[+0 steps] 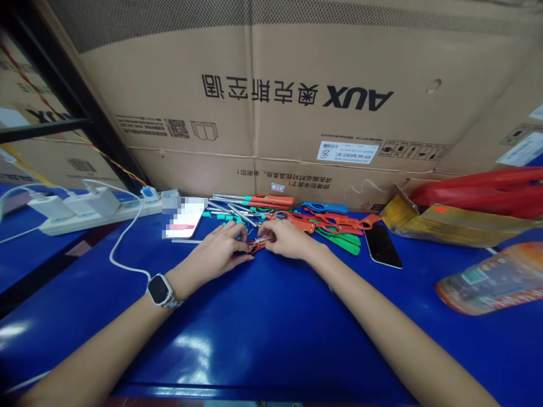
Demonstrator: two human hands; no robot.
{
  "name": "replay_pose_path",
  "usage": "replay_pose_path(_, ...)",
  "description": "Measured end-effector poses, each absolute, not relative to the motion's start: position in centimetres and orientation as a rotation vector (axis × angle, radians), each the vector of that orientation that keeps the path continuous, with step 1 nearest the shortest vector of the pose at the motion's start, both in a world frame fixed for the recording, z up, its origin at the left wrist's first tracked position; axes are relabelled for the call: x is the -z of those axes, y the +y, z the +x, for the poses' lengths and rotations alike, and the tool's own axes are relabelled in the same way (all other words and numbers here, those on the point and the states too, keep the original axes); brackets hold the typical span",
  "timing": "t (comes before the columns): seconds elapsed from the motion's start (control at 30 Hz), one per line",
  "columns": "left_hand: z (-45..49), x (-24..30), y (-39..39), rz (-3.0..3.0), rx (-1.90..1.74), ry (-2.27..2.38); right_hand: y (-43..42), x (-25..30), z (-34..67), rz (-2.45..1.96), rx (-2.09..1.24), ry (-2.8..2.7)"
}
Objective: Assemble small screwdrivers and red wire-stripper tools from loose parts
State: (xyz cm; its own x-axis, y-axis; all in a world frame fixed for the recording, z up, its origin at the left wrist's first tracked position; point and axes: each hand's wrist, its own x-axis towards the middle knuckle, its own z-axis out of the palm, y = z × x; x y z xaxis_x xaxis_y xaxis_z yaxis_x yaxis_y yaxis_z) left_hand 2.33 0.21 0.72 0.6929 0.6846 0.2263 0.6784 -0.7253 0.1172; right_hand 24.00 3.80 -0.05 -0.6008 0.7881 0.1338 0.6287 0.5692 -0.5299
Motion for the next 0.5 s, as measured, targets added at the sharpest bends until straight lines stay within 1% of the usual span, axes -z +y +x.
replay_pose_path(0.1, 2.1, -0.5, 0.6, 2.872, -0.353, 1.174, 3.7, 0.3, 24.2, -1.125, -0.749, -2.34)
replay_pose_path(0.2, 1.9, -0.6, 0.8, 2.879, -0.339, 1.188, 3.6, 0.3, 24.0, -1.094, -0.754, -2.329)
replay_pose_path(0.27, 1.8, -0.7, 0.8, 2.875, -0.343, 1.193, 3.5, 0.3, 23.8, -1.076, -0.66, -2.371)
replay_pose_path(0.43, 1.7, -0.7, 0.8, 2.871, -0.342, 1.208, 2.3, 0.7, 23.6, -1.118, -0.237, -2.513)
replay_pose_path(0.5, 1.7, -0.8, 0.7, 2.863, -0.337, 1.208, 1.8, 1.0, 23.6, -1.137, -0.121, -2.518)
